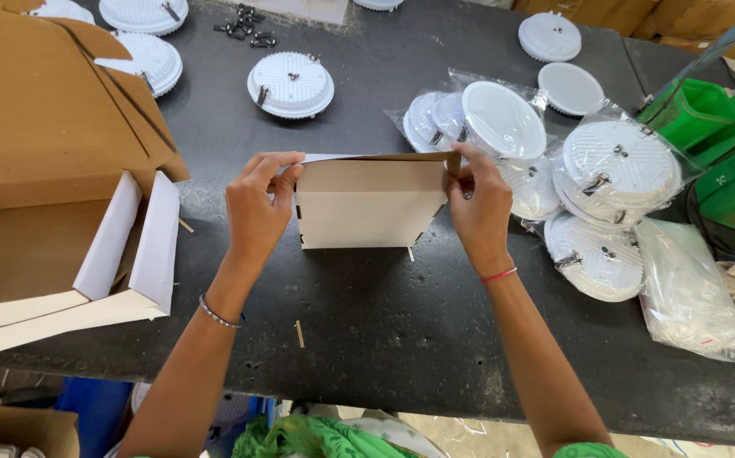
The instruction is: The person folds flat white cardboard boxes into shape and places them on the worktable. They then pick up round LED ceiling light fixtures from the table, place one into a box, close the lid, and stack the packed boxes with the others.
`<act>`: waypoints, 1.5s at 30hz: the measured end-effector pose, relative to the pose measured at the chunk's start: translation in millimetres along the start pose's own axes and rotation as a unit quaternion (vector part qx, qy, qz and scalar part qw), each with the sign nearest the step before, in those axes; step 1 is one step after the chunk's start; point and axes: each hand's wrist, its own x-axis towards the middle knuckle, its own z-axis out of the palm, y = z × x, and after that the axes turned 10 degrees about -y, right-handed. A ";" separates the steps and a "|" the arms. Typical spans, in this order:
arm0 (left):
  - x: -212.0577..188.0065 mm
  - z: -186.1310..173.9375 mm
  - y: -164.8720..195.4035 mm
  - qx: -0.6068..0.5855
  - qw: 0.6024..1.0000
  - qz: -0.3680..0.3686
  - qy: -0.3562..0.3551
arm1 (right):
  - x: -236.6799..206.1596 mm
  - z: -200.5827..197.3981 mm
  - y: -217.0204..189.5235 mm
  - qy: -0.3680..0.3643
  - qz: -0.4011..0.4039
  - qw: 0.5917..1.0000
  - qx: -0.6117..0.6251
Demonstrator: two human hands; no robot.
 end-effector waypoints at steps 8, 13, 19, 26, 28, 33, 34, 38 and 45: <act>-3.8 -2.4 2.5 0.008 1.000 0.000 0.001 | 4.1 -17.9 4.2 -0.081 0.029 0.996 0.025; -4.2 -3.4 2.4 -0.002 1.000 -0.017 -0.002 | 19.5 -34.3 7.6 -0.109 0.004 0.993 0.043; -6.2 0.5 -5.6 0.016 1.000 -0.004 0.007 | 16.0 -24.7 -6.8 -0.084 0.003 0.996 -0.010; -18.8 -7.2 -13.3 0.100 0.993 0.063 -0.014 | -19.9 -19.2 -5.6 -0.031 -0.081 0.990 -0.113; -24.0 -10.6 -16.6 0.130 0.988 0.072 -0.030 | -24.3 -18.6 -1.4 -0.035 -0.069 0.990 -0.118; -35.7 -0.4 -22.1 0.189 0.975 0.114 -0.007 | -29.6 -12.7 7.5 -0.030 -0.085 0.981 -0.171; -37.3 3.3 -21.9 0.186 0.976 0.113 -0.002 | -31.9 -13.3 10.8 -0.049 -0.066 0.989 -0.119; -54.6 14.9 -12.8 0.034 0.999 0.032 -0.026 | -52.2 -30.8 35.9 -0.133 0.024 0.974 0.181; -181.1 -7.9 21.8 -0.047 0.996 -0.022 -0.075 | -166.7 18.7 59.8 -0.210 0.435 0.658 0.577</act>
